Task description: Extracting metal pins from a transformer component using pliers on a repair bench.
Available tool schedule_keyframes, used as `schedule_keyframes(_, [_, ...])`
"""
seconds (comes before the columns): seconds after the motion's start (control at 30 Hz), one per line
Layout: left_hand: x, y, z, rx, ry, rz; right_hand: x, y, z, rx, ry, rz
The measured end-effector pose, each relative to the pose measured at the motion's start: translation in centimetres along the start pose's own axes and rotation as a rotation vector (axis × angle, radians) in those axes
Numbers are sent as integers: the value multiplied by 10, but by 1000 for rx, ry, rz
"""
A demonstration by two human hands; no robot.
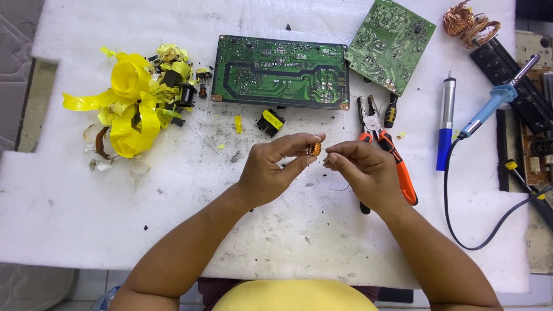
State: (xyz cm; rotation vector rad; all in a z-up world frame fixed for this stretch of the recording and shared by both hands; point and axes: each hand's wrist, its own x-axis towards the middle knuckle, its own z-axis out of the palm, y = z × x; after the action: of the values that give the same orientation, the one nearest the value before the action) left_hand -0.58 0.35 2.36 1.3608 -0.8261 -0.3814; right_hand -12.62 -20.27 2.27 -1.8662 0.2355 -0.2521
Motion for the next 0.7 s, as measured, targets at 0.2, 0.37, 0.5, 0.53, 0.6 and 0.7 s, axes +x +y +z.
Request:
schedule_keyframes(0.2, [1, 0, 0, -40, -17, 8, 2, 3, 4, 69, 4, -107])
schedule_keyframes(0.37, [-6, 0, 9, -3, -28, 24, 4, -2, 5, 49, -3, -176])
schedule_keyframes(0.5, [-6, -1, 10, 46, -11, 57, 6, -1, 6, -40, 5, -181])
schedule_keyframes(0.53, [-4, 0, 9, 46, -12, 55, 5, -4, 6, -40, 6, -180])
schedule_keyframes(0.6, [-1, 3, 7, 66, 11, 81, 7, -9, 6, -6, 12, -139])
schedule_keyframes(0.7, [4, 0, -3, 59, 46, 87, 6, -6, 4, 2, 65, -131])
